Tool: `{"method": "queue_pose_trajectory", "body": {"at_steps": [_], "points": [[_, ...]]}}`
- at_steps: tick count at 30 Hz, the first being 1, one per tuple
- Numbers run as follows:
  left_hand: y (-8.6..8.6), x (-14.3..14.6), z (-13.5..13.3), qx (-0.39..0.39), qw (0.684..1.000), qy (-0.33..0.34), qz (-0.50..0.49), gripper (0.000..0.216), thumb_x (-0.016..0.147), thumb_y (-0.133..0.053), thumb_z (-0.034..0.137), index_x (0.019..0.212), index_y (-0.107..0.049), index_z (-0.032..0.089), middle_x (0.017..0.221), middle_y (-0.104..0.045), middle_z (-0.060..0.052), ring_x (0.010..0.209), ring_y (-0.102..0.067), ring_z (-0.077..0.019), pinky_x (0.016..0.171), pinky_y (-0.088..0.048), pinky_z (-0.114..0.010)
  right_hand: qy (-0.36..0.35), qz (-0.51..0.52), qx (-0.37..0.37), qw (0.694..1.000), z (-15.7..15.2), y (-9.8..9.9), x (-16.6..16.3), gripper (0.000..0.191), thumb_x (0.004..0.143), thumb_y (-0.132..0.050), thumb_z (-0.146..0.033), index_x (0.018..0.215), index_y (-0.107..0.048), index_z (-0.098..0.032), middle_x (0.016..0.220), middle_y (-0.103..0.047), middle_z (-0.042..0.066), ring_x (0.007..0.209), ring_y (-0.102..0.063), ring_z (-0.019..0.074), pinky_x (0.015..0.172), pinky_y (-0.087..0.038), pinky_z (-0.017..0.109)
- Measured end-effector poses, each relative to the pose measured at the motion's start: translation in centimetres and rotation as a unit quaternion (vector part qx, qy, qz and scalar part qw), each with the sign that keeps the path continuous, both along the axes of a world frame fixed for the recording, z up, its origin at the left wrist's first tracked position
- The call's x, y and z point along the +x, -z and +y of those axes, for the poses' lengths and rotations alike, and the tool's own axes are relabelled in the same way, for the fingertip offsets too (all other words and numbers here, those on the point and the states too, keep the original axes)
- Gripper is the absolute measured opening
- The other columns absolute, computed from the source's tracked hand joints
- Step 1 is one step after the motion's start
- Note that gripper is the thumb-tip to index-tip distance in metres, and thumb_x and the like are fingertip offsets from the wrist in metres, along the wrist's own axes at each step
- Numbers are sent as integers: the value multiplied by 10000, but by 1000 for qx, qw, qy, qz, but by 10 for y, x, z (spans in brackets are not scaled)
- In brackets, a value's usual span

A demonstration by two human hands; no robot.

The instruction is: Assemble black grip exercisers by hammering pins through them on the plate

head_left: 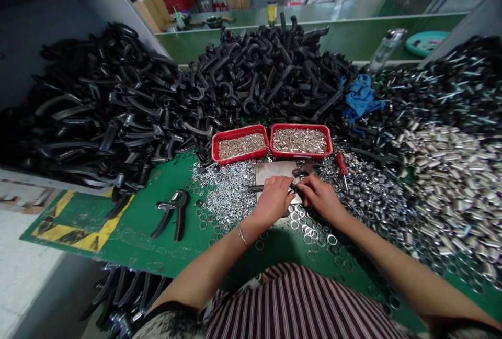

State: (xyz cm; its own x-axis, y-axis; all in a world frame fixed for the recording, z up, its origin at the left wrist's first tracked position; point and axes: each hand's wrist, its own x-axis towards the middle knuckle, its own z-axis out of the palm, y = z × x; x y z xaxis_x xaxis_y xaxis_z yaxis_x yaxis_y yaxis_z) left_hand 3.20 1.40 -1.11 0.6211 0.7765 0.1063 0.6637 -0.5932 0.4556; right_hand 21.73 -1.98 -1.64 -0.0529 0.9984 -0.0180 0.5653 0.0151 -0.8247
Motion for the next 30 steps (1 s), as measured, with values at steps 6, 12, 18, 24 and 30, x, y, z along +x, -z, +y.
{"method": "queue_pose_trajectory", "body": {"at_steps": [6,12,18,24,30], "points": [[-1,-1,6,-22,999,26,7,344,945,-591,306,1270,-554,201,1257,-605,-86,1181,-518,-265,1041,-399,-413,-30,-99,42,994,-3,4,2,213,1023,-445,-386,946,-573,-235,662,-638,2,667,-633,214,732,-470,343],[1,-1,6,-24,999,28,-6,336,941,-591,289,1262,-552,198,1231,-604,-88,1179,-524,-262,1056,-400,-414,-100,-343,93,929,-5,3,-8,223,1024,-382,-235,970,-584,-159,885,-681,129,732,-646,240,635,-409,330],[6,-5,13,-14,999,40,-11,326,932,-604,275,1240,-560,179,1209,-607,-99,1175,-526,-266,1039,-422,-420,-110,-394,83,909,5,-21,-2,199,1018,-442,-296,1027,-593,-167,971,-687,135,821,-658,250,650,-446,315],[7,-7,28,-12,999,32,-25,241,930,-595,264,1153,-597,172,1163,-611,-107,1148,-542,-268,999,-448,-431,-6,-458,77,886,-8,-25,35,218,922,-579,-388,918,-564,-170,945,-637,196,921,-608,355,725,-497,430],[7,1,30,-13,999,-9,-32,250,883,-659,249,1111,-604,165,1125,-604,-100,1118,-537,-273,994,-446,-441,6,-339,74,938,-7,-21,49,129,894,-544,-322,918,-531,-196,859,-646,129,830,-630,298,715,-507,400]]}}
